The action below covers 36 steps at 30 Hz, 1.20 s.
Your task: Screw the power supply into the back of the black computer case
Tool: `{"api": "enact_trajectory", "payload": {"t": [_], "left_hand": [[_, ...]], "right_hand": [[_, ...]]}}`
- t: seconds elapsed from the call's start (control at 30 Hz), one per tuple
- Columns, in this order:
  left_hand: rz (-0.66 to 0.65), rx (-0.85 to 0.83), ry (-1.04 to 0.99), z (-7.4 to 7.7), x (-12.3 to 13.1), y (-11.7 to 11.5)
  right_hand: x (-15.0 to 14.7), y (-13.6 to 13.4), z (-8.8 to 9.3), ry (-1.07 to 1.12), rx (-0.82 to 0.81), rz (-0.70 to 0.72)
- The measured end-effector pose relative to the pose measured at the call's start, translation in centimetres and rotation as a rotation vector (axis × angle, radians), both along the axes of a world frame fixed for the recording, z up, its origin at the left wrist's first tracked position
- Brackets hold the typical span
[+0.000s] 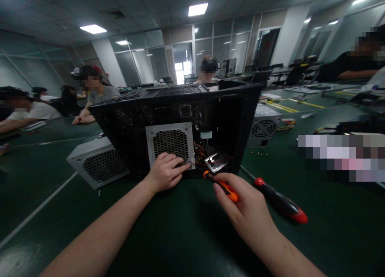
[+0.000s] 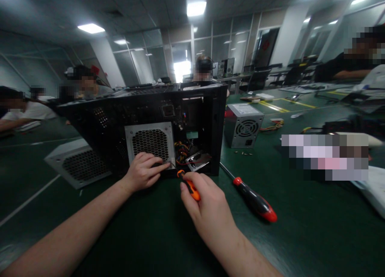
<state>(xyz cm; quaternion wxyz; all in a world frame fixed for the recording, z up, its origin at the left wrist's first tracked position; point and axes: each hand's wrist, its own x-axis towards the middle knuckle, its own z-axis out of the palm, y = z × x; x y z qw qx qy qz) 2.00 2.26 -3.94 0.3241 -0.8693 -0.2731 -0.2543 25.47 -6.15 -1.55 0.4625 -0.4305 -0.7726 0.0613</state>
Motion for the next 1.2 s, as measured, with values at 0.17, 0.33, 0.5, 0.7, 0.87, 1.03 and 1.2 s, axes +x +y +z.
{"api": "enact_trajectory", "payload": {"t": [0.17,0.33,0.5,0.7,0.87,1.03,1.2], "left_hand": [[0.010,-0.009,0.003,-0.10,-0.03,0.13],[0.004,-0.009,-0.012,-0.02,-0.02,0.08],[0.003,-0.006,-0.010,-0.05,-0.04,0.09],[0.010,-0.005,-0.003,0.00,-0.05,0.09],[0.010,-0.004,0.001,0.00,-0.06,0.09],[0.006,-0.012,0.005,-0.09,-0.12,0.13],[-0.003,-0.016,0.002,-0.15,-0.16,0.17]], "right_hand": [[0.00,-0.03,-0.17,-0.005,0.011,-0.006],[0.06,0.02,-0.15,0.009,0.029,-0.003],[-0.01,0.02,-0.06,0.026,0.044,0.004],[0.00,0.02,0.00,0.025,0.001,-0.006],[0.05,0.10,0.10,0.017,-0.027,-0.007],[0.03,0.06,0.04,0.006,-0.011,0.006],[-0.05,0.09,0.03,0.013,-0.009,0.009]]}}
